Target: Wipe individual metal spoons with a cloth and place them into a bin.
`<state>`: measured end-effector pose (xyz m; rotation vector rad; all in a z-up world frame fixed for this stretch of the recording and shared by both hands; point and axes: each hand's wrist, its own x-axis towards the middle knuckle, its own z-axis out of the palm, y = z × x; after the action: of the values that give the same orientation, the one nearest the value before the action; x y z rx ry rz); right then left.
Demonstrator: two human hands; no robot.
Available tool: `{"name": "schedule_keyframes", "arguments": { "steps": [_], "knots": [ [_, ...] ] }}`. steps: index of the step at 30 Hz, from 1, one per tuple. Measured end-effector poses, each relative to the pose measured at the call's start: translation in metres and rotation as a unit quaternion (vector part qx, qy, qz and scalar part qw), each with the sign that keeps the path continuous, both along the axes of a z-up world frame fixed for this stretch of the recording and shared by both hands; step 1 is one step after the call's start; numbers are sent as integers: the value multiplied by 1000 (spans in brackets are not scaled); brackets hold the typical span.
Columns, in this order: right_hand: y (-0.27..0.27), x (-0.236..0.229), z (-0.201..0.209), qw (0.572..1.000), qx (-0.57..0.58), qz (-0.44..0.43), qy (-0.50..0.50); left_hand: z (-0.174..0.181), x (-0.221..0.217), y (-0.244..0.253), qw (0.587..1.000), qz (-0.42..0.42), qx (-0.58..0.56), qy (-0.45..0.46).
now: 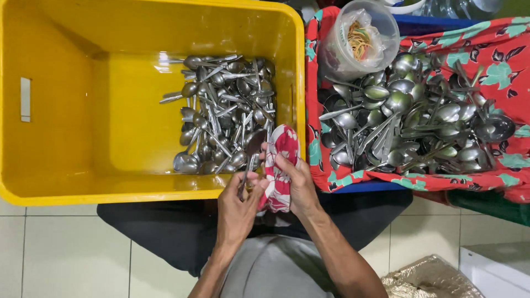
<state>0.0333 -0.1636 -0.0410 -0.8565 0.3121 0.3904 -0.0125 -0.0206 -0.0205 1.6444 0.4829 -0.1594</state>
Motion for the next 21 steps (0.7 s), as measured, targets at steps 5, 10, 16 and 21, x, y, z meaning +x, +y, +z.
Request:
{"name": "schedule_keyframes", "arguments": {
  "steps": [5, 10, 16, 21],
  "knots": [
    [-37, -11, -13, 934, -344, 44, 88, -2, -8, 11, 999, -38, -11, 0],
    [-90, -10, -13, 994, -25, 103, 8, -8, -8, 45, 990, -30, -139, -6],
    [-94, -30, -11, 991, 99, 85, 36, 45, 9, 32, 990, -30, 83, -110],
    [-102, -47, -9, 992, 91, 81, 36, 43, -24, 17, 972, -20, 90, -214]
  ]
}}
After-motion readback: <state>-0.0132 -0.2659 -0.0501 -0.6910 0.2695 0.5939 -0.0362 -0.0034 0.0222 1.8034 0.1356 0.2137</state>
